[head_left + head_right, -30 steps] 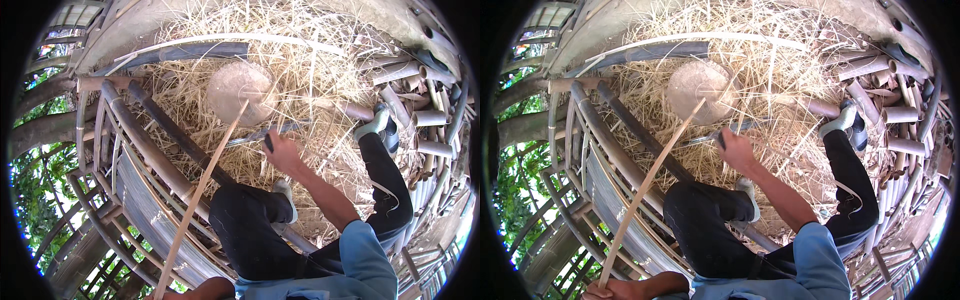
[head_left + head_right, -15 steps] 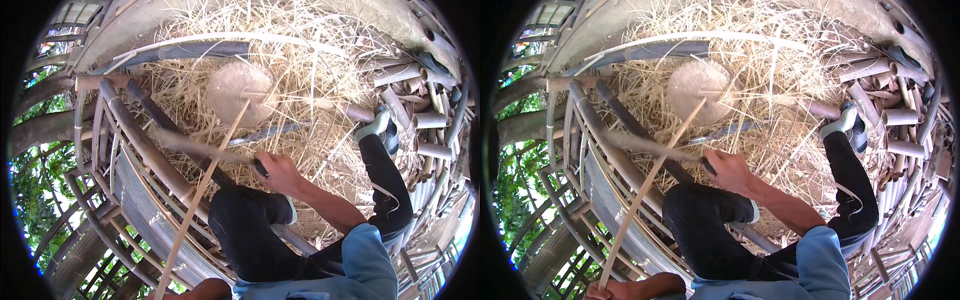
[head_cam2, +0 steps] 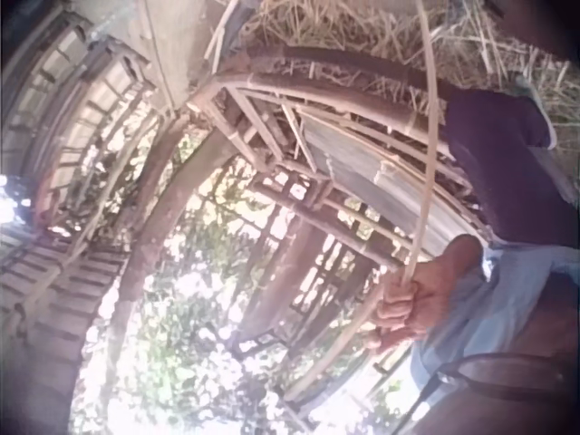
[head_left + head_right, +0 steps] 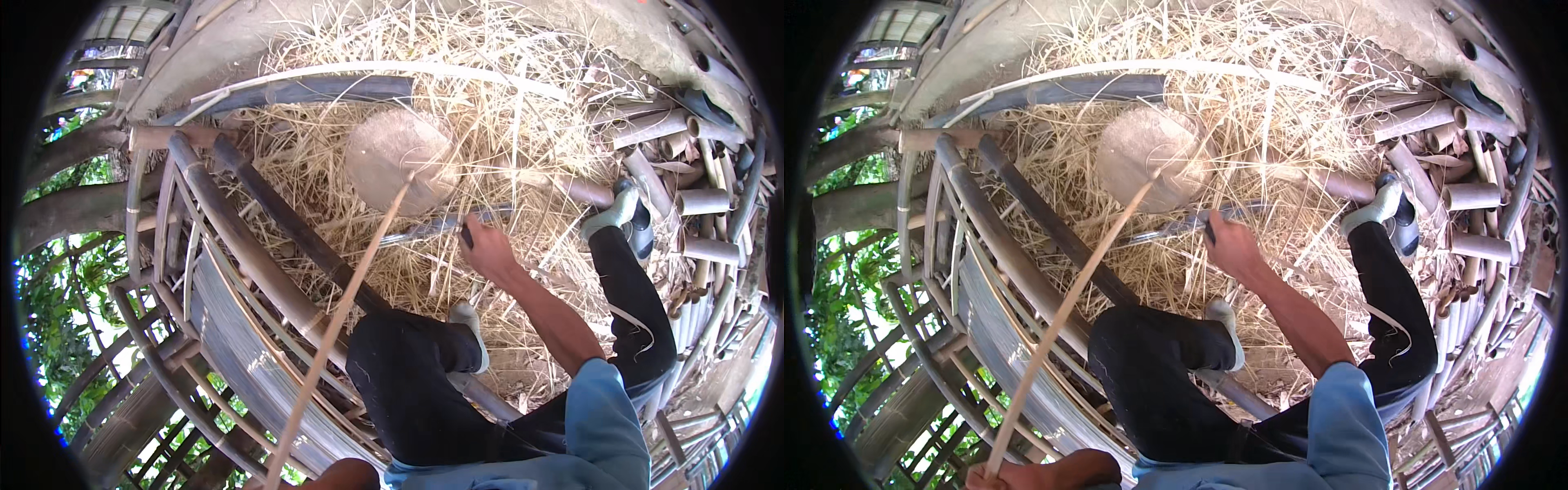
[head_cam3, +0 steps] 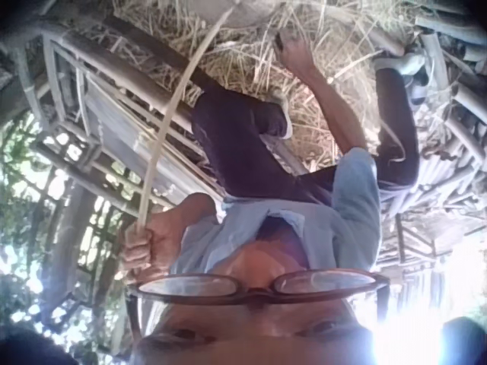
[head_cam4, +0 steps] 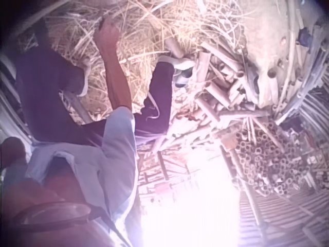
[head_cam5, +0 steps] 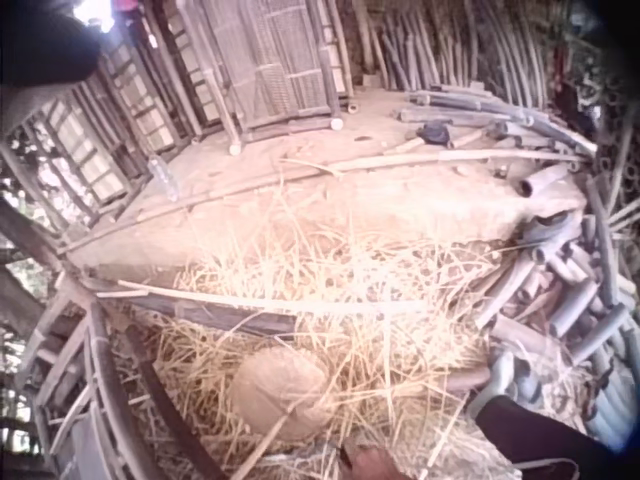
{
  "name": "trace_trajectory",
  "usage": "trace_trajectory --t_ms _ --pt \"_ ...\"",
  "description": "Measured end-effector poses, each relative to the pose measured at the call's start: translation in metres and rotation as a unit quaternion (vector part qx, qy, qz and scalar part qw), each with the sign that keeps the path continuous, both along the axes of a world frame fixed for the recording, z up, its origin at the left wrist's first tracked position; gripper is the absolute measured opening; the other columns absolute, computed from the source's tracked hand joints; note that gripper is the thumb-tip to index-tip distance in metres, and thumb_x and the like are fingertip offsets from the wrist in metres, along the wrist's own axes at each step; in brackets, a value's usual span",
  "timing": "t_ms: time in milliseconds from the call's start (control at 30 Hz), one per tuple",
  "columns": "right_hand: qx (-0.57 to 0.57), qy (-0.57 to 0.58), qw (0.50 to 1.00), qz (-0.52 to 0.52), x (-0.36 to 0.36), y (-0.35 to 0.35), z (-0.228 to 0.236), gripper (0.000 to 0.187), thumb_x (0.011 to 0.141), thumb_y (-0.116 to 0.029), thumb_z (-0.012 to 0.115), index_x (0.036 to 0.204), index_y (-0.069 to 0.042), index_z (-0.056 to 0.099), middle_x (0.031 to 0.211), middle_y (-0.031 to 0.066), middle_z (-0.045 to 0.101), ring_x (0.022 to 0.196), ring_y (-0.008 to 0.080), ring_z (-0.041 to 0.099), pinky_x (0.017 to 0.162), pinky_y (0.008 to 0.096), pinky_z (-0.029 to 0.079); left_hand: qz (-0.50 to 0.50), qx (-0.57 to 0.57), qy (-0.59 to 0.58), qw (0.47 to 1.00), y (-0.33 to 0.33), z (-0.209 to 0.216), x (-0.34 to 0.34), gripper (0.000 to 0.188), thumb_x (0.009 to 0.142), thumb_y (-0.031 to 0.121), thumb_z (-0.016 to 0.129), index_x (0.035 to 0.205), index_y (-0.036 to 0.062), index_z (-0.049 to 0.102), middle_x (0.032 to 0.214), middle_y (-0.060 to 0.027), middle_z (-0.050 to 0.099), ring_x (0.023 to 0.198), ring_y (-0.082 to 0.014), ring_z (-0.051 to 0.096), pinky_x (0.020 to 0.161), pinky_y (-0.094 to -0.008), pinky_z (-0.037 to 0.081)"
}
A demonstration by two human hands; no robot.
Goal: The person shaves a long bamboo strip using a blade and then inserts it into a woven bamboo structure.
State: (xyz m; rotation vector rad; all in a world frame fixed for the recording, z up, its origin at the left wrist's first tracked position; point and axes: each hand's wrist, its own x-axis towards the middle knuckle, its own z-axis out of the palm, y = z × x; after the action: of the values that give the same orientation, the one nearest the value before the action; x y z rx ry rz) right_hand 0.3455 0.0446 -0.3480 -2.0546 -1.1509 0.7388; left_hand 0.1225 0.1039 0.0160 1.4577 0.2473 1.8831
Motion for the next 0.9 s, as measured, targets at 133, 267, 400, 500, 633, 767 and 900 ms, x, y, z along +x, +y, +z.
trace_trajectory --t_ms 133,267,400,500,633,767,900 --pt "0.078 0.009 0.997 0.029 -0.019 0.002 -0.005 0.021 0.093 -0.018 0.064 0.105 -0.007 0.051 0.072 0.0173 0.066 0.058 0.0372 0.066 0.053 0.0477 0.054 -0.007 -0.001 0.0 1.0 0.004 0.003 -0.006 0.03 0.105 0.032 0.043 0.081 0.0146 0.042 0.061 0.0061 0.029 0.046 -0.005 0.025 0.042 -0.0226 0.022" --pt "-0.06 -0.029 0.998 -0.004 0.013 -0.002 -0.04 0.029 0.092 -0.02 0.065 0.108 -0.003 0.048 0.069 0.0196 0.065 0.056 0.0377 0.066 0.052 0.0486 0.054 -0.026 0.003 0.0 1.0 0.002 0.001 0.003 0.03 0.105 0.031 0.043 0.08 0.0146 0.042 0.061 0.0062 0.029 0.046 -0.0048 0.025 0.042 -0.0225 0.021" --pt "-0.03 0.009 0.999 0.009 -0.017 0.006 -0.001 0.029 0.092 -0.02 0.065 0.108 -0.003 0.048 0.066 0.02 0.064 0.055 0.0375 0.066 0.048 0.0475 0.053 -0.024 0.005 -0.004 1.0 0.002 0.004 -0.001 0.03 0.104 0.031 0.044 0.08 0.0145 0.042 0.061 0.0063 0.029 0.045 -0.0047 0.025 0.042 -0.0225 0.021" --pt "0.067 0.001 0.998 0.022 -0.046 0.012 0.05 0.026 0.092 -0.02 0.066 0.106 -0.005 0.05 0.068 0.0178 0.065 0.052 0.0339 0.064 0.045 0.0453 0.051 -0.036 0.011 -0.007 0.999 0.001 0.002 -0.004 0.03 0.104 0.031 0.044 0.079 0.0145 0.042 0.061 0.0063 0.029 0.045 -0.0045 0.025 0.041 -0.0225 0.021" --pt "0.217 0.0 0.972 0.089 -0.055 0.014 0.093 0.022 0.09 -0.017 0.068 0.102 -0.007 0.053 0.069 0.0133 0.064 0.049 0.0287 0.062 0.044 0.0413 0.051 -0.073 0.021 -0.006 0.997 0.001 0.005 -0.002 0.03 0.104 0.03 0.045 0.078 0.0145 0.041 0.06 0.0064 0.029 0.045 -0.0044 0.024 0.041 -0.0224 0.02" --pt "0.128 -0.024 0.989 0.075 -0.026 0.017 0.05 0.024 0.087 -0.014 0.069 0.103 -0.006 0.052 0.068 0.0132 0.063 0.052 0.0278 0.063 0.045 0.0397 0.051 -0.128 0.024 -0.029 0.991 0.003 0.008 0.004 0.031 0.103 0.029 0.045 0.076 0.0146 0.04 0.06 0.0069 0.029 0.044 -0.0038 0.024 0.041 -0.0224 0.019" --pt "0.108 -0.029 0.988 0.107 -0.026 0.013 0.058 0.026 0.087 -0.016 0.069 0.102 -0.005 0.05 0.068 0.015 0.063 0.055 0.0325 0.064 0.047 0.0428 0.052 -0.128 0.026 -0.065 0.989 0.009 0.005 0.005 0.031 0.1 0.028 0.046 0.073 0.015 0.038 0.058 0.0086 0.029 0.042 -0.002 0.024 0.04 -0.0221 0.017"
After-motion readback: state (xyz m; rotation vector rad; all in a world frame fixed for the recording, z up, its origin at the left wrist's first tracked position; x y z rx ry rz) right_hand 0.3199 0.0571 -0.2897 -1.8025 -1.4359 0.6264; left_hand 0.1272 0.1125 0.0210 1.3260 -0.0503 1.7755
